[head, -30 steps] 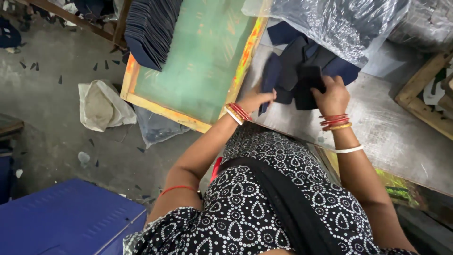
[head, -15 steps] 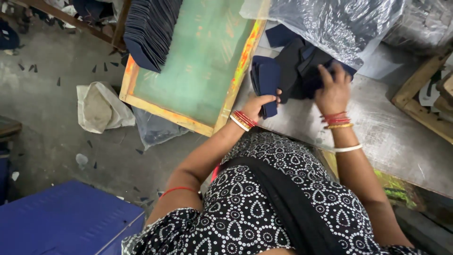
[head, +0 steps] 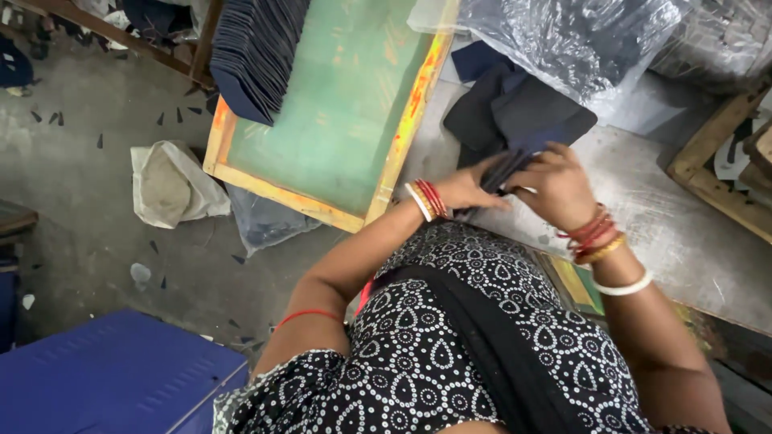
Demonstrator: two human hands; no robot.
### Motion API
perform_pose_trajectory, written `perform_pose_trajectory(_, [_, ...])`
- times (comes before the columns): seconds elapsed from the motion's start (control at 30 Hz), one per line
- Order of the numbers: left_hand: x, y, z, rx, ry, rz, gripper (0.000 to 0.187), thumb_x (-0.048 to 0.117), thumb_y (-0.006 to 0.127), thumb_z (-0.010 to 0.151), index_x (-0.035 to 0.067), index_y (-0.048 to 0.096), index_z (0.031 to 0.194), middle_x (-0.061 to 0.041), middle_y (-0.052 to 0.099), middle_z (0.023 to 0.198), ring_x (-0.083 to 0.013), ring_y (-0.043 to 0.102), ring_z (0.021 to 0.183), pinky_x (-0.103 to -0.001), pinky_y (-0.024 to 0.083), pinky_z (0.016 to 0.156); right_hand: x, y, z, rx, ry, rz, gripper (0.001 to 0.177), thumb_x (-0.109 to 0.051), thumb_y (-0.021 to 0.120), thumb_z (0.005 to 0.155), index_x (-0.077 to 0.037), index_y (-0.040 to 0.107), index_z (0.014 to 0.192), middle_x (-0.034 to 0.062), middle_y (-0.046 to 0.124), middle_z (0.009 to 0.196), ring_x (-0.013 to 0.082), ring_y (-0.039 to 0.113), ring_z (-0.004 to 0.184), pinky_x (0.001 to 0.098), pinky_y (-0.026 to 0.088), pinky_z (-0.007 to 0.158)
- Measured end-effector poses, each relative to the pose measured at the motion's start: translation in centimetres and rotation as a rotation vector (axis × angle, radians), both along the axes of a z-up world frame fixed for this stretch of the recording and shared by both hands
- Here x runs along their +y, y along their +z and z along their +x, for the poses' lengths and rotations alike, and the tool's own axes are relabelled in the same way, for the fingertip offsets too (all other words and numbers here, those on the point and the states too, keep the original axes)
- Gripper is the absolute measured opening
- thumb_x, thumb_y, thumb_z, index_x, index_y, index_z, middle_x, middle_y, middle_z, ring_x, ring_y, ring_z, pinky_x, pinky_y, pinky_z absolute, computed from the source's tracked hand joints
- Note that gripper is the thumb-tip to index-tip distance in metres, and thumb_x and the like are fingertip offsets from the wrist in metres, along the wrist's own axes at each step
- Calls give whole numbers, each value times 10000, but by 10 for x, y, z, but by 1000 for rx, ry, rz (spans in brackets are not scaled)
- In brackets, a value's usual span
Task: The person folds dark blue fabric pieces by hand and stacks them on a green table. They repeatedly pick up pieces, fold them, and add them to a growing pile, occasionally adjusting the stack.
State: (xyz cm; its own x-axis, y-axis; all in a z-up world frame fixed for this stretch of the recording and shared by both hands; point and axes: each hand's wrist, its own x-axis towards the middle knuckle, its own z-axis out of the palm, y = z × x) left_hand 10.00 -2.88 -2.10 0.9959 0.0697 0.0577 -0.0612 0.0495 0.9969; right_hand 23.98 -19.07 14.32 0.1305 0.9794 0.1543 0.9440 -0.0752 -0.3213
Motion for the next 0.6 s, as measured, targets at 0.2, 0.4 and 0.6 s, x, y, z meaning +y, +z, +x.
perform_pose_trajectory(0.2, [32, -53, -23, 518, 189, -240, 509, 212, 783, 864, -97, 632, 1239, -155, 721, 980, -178, 709, 772, -350, 591, 701, 60, -55, 45, 53, -154, 14, 369, -149, 730, 907, -207, 740, 1271, 64, 712, 1236, 306, 665, 1151, 426, 520, 949])
perform_pose_trajectory(0.4, [53, 2, -47, 308, 423, -598, 277, 111, 722, 845, -47, 615, 1045, -107, 670, 820, -212, 697, 657, -374, 603, 623, 84, -32, 102, -180, -129, -138, 681, -251, 840, 663, -228, 711, 1332, 31, 661, 1377, 339, 592, 1144, 499, 516, 916])
perform_pose_trajectory(0.6, [61, 13, -49, 296, 434, -724, 263, 124, 724, 842, -17, 645, 1049, -109, 701, 835, -215, 709, 673, -366, 604, 633, 31, -36, 69, -174, -278, -208, 549, -369, 864, 688, -226, 728, 1200, 61, 662, 1197, 322, 609, 1135, 444, 563, 869])
